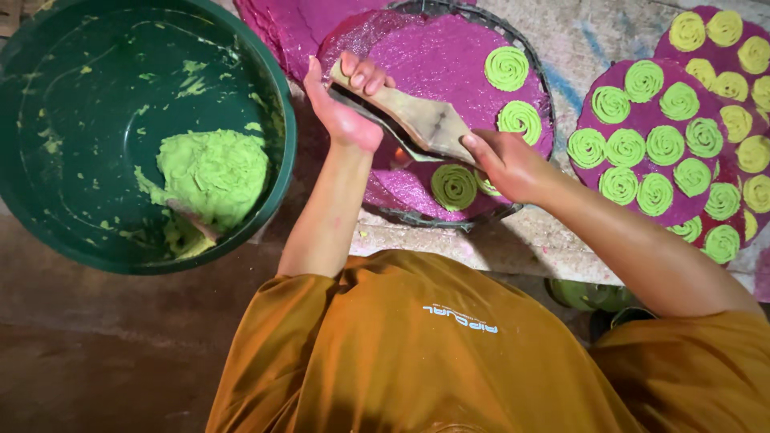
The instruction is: The person uses a manual dough extruder to pipe green dough into spiral shapes onto a purple tray. They repeatedly scoop dough from a green bowl into the extruder, press it out, and arrange the spirals in rows.
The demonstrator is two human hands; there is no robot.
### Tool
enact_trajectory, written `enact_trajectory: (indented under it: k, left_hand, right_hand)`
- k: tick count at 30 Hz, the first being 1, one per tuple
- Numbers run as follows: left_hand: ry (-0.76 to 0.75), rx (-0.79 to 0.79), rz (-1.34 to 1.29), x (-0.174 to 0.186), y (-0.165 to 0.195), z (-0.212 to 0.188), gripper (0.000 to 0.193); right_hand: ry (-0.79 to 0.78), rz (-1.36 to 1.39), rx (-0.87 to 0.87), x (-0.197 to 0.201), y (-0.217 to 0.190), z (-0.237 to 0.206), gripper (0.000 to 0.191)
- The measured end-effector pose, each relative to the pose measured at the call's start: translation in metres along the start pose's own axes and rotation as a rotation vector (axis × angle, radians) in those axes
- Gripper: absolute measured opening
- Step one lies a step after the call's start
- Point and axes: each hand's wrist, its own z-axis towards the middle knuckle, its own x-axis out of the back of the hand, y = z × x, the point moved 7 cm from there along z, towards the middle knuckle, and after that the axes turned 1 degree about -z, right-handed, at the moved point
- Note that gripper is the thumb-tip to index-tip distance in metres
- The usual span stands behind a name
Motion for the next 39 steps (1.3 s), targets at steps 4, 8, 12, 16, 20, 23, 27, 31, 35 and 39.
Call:
enact_trajectory:
  k: [4, 8, 12, 16, 20, 23, 27, 31, 35, 39]
  left_hand:
    - [0.044, -0.013, -0.040, 0.009, -0.014, -0.003, 0.046]
    - [0.019, -0.038, -0.032, 0.003, -0.022, 0.012, 0.046]
    - [-0.120, -0.064, 0.068, -0.017, -0.003, 0.016, 0.047]
    - [-0.124, -0.052, 0.109, -0.032, 0.019, -0.001, 0.045]
    - [-0.075, -0.085, 0.146, -0.051, 0.032, -0.027, 0.044]
    - [-0.065, -0.071, 0.069, -0.065, 0.023, -0.039, 0.045]
    - [0.189, 0.121, 0.167, -0.035, 0.000, -0.045, 0.063]
    - [0.355, 0.427, 0.947, 0.032, -0.016, -0.052, 0.078]
    - [0.162, 0.577, 1.209, 0.066, -0.041, -0.066, 0.092]
    - [-0.330, 0.003, 1.956, 0.032, -0.026, -0.082, 0.060]
  right_hand:
    - [-0.016, -0.013, -0.081, 0.012, 0.008, -0.007, 0.052]
    - [0.039, -0.085, -0.072, 0.032, 0.008, -0.005, 0.055]
    - [0.083, -0.051, -0.016, 0.033, -0.009, -0.003, 0.050]
    - [0.024, 0.064, 0.000, 0.019, -0.028, -0.005, 0.050]
    - [-0.051, 0.107, -0.030, 0.007, -0.035, -0.014, 0.050]
    - [-0.096, 0.076, -0.125, 0.007, -0.023, -0.024, 0.051]
    - [-0.096, 0.064, -0.088, 0.027, -0.002, -0.036, 0.053]
    - [-0.025, 0.195, -0.115, 0.039, 0.029, -0.043, 0.051]
    - [0.099, 0.244, -0.109, 0.028, 0.054, -0.031, 0.056]
    - [0.262, 0.272, -0.061, 0.028, 0.074, -0.022, 0.054]
